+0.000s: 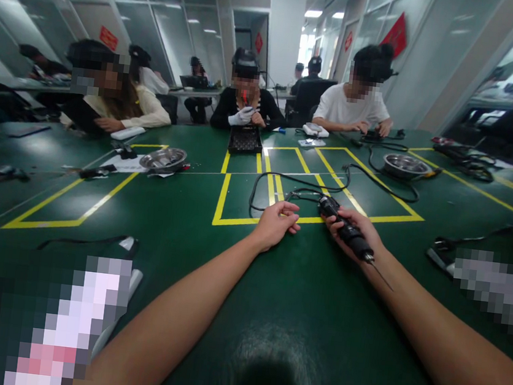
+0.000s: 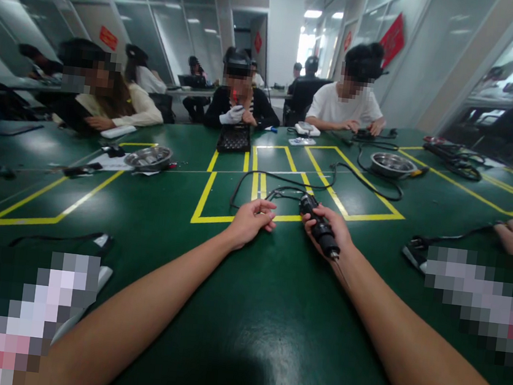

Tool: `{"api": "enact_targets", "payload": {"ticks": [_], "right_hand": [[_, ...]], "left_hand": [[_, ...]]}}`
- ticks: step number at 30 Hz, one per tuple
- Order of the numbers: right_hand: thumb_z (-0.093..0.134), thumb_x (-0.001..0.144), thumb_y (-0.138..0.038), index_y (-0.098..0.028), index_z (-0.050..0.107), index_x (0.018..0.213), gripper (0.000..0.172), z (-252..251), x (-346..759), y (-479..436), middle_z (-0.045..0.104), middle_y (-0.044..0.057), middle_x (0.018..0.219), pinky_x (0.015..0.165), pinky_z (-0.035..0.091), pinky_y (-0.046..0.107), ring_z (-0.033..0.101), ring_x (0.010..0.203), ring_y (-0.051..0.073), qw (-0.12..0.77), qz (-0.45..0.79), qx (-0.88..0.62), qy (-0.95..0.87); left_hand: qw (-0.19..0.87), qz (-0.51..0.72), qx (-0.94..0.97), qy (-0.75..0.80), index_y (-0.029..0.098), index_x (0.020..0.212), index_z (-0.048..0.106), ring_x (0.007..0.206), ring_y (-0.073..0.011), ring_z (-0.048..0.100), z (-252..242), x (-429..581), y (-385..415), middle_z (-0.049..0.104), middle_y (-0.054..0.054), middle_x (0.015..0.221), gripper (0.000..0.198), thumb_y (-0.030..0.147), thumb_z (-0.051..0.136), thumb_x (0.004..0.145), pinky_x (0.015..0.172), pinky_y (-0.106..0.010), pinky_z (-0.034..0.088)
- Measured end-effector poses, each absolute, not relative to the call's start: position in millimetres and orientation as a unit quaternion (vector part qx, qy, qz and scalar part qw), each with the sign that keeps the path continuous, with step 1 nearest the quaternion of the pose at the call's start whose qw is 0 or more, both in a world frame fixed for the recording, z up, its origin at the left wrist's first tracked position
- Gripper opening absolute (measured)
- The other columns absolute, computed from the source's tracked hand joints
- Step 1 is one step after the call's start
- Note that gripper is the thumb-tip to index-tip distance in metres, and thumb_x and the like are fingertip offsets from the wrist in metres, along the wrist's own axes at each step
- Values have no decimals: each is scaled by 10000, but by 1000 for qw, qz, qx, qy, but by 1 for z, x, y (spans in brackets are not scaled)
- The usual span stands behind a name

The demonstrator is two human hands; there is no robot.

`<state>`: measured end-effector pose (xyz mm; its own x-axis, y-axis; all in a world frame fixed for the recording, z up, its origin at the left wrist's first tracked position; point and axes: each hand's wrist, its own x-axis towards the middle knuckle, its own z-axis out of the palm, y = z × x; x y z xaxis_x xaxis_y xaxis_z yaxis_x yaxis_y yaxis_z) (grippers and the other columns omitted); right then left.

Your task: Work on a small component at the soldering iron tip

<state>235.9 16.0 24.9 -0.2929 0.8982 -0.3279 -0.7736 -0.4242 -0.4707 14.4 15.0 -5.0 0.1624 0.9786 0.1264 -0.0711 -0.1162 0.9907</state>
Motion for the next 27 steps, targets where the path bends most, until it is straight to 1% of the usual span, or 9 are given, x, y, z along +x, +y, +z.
{"api": "enact_targets", "payload": {"ticks": [5, 9, 12, 15, 17, 19, 23, 25, 27], "right_hand": [[562, 792, 6, -267, 515, 1093, 408, 25, 235, 17, 568, 52, 1040, 434, 559, 142, 595, 701, 110, 538, 793, -268, -97], [577, 762, 18, -267, 515, 1102, 448, 22, 234, 18, 579, 32, 949, 442, 523, 115, 609, 681, 103, 544, 775, -298, -122], [640, 746, -20, -269, 516, 1203, 535, 21, 231, 14, 617, 25, 881, 433, 511, 144, 634, 647, 122, 552, 721, -358, -218], [720, 719, -84, -257, 522, 1312, 649, 24, 224, 2, 643, 13, 819, 423, 524, 220, 638, 576, 149, 517, 644, -429, -365], [746, 698, -113, -261, 540, 1341, 691, 26, 217, -7, 663, 19, 893, 435, 540, 249, 642, 570, 145, 491, 602, -444, -447], [744, 693, -139, -274, 551, 1362, 709, 27, 210, -16, 668, 50, 1066, 440, 547, 259, 656, 593, 139, 469, 559, -450, -515], [698, 745, -189, -296, 490, 1465, 757, 21, 202, -26, 631, 103, 1266, 450, 555, 286, 627, 536, 108, 387, 463, -474, -642], [677, 764, -194, -285, 500, 1469, 733, 17, 202, -27, 575, 126, 1366, 538, 599, 331, 671, 650, 147, 382, 403, -471, -685], [665, 772, -183, -267, 532, 1451, 697, 14, 201, -27, 538, 128, 1415, 745, 627, 410, 697, 909, 228, 391, 334, -459, -724]], "left_hand": [[532, 498, 551, 407, 107, 1085, 612, 613, -119, 679, -7, 13, 18, 639, -15, 776, 268, 200, 721, 859, 576, -242, 553], [532, 496, 554, 406, 109, 1078, 620, 626, -123, 682, -8, 13, 19, 642, -23, 784, 249, 195, 712, 864, 583, -248, 562], [527, 490, 560, 410, 110, 1066, 626, 627, -120, 680, -7, 13, 18, 648, -30, 779, 214, 190, 689, 878, 592, -246, 566], [525, 484, 565, 413, 108, 1068, 615, 635, -123, 682, -8, 14, 19, 636, -28, 773, 175, 176, 632, 908, 605, -252, 575], [519, 492, 562, 416, 115, 1092, 590, 653, -134, 691, -11, 15, 21, 627, -34, 818, 178, 181, 589, 927, 594, -264, 581], [498, 509, 563, 419, 133, 1137, 559, 679, -142, 697, -13, 15, 23, 626, -48, 901, 214, 218, 570, 941, 583, -274, 584], [404, 524, 615, 429, 182, 1240, 539, 763, -145, 689, -11, 12, 24, 614, -83, 1080, 333, 322, 594, 943, 615, -281, 584], [333, 515, 659, 436, 203, 1273, 556, 797, -143, 666, -8, 10, 23, 595, -95, 1150, 371, 345, 616, 935, 640, -282, 576], [269, 505, 693, 438, 214, 1285, 575, 794, -133, 635, -3, 8, 21, 580, -97, 1171, 378, 354, 617, 937, 662, -283, 567]]}}
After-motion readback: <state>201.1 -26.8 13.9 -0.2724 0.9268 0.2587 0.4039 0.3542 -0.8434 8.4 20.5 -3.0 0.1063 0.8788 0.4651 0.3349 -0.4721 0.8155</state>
